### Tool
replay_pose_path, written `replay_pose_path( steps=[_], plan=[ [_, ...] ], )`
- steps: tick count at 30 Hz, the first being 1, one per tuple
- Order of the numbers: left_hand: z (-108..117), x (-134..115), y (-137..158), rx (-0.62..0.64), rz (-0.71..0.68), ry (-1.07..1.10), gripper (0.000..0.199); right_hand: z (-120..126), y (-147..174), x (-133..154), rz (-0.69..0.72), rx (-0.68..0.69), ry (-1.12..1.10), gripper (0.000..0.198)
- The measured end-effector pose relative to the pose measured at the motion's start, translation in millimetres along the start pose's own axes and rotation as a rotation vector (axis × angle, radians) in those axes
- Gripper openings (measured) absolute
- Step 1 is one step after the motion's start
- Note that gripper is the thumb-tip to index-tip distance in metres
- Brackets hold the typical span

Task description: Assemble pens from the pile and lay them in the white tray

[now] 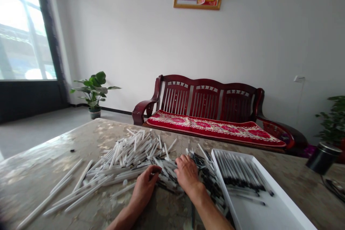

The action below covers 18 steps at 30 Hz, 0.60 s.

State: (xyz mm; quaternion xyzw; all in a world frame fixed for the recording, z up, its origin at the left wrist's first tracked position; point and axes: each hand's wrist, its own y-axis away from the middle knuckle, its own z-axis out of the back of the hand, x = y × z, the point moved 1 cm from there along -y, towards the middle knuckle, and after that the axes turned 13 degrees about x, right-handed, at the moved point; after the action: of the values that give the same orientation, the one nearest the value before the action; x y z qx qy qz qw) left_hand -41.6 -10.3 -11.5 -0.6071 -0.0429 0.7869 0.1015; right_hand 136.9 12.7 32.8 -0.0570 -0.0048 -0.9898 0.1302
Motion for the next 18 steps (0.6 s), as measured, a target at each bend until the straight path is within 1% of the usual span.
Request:
replay_pose_path(
  steps=[4,8,11,14,16,18],
  plan=[
    [-1.3,0.6,-0.5,0.020,0.016,0.001,0.020,2.4,4.2,12.6,0.002,-0.015,0.106,0.018],
    [-1.7,-0.1,0.0,0.032,0.024,-0.008,0.020,0.5,2.4,18.7,-0.011,-0.013,0.127,0.017],
    [-1.8,-1.0,0.9,0.035,0.030,0.004,0.019,-3.1,-4.1,20.2,-0.057,0.009,0.104,0.016],
    [-3.4,-0.8,1.7,0.036,0.027,0.064,0.017,-3.9,-9.9,20.0,-0.116,0.016,0.069,0.013],
    [-5.8,-0.2,1.8,0.038,0.023,0.130,0.016,-0.8,-11.2,18.9,-0.107,-0.001,0.037,0.010],
    [-8.8,0.1,1.9,0.041,0.030,0.194,0.016,5.2,-10.4,17.0,-0.069,-0.056,-0.049,0.008]
  ],
)
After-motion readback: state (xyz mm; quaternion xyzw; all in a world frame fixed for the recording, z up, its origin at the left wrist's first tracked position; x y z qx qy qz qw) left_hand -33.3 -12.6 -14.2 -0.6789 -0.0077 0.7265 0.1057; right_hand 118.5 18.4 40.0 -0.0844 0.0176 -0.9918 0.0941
